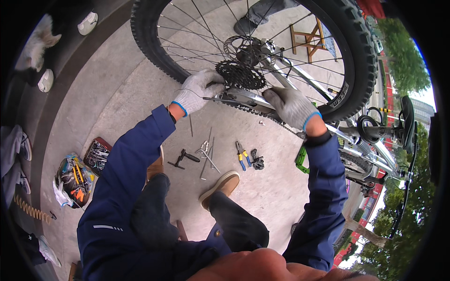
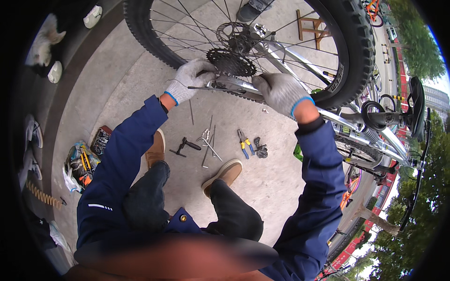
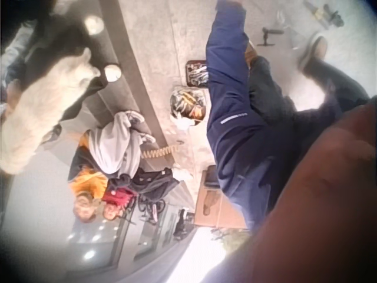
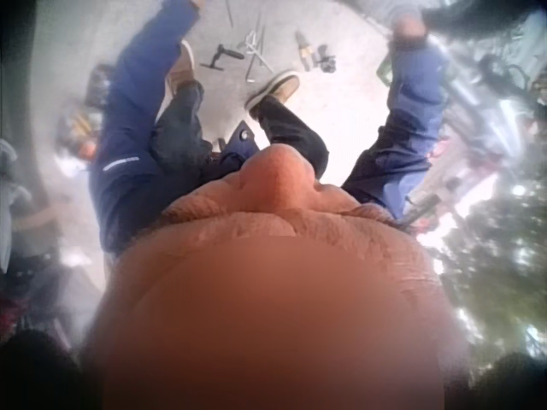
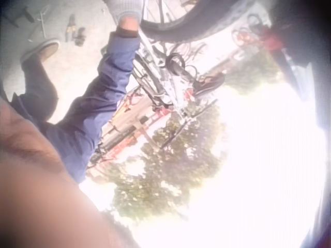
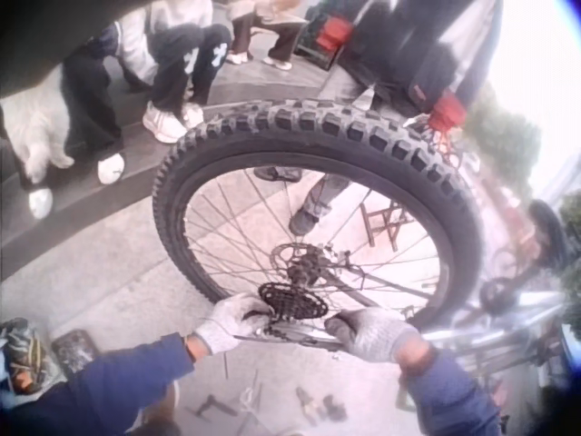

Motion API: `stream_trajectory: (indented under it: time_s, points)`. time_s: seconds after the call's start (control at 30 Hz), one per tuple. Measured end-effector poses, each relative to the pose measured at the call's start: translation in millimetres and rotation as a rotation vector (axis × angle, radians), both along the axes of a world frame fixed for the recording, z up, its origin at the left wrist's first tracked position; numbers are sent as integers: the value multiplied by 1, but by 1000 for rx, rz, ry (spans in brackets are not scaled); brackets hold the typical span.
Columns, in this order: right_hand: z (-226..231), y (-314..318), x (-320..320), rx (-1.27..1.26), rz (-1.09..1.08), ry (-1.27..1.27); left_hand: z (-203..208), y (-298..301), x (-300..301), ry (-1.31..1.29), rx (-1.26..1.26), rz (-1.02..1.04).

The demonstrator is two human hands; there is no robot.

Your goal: The person uses a chain tool to remove a link from a bicycle chain, then routes the chain through the rear derailleur and around the cassette. They adjust the derailleur and spin the rear wheel to test the chain movement.

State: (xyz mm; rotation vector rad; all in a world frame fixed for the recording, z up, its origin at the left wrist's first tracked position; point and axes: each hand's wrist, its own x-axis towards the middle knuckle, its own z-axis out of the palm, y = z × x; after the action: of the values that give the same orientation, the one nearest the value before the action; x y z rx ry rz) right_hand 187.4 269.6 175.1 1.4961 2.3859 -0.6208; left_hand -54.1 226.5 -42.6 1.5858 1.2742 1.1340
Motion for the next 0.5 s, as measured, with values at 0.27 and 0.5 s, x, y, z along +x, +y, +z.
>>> stream_trajectory:
  time_s: [0.27, 0.5]
  points:
    - [0, 28, -2, -251, -48, -92, -5, -6, 10, -60, 52, 109]
    - [3, 27, -7, -303, -2, -66, -7, -11, 21, -140, 68, 186]
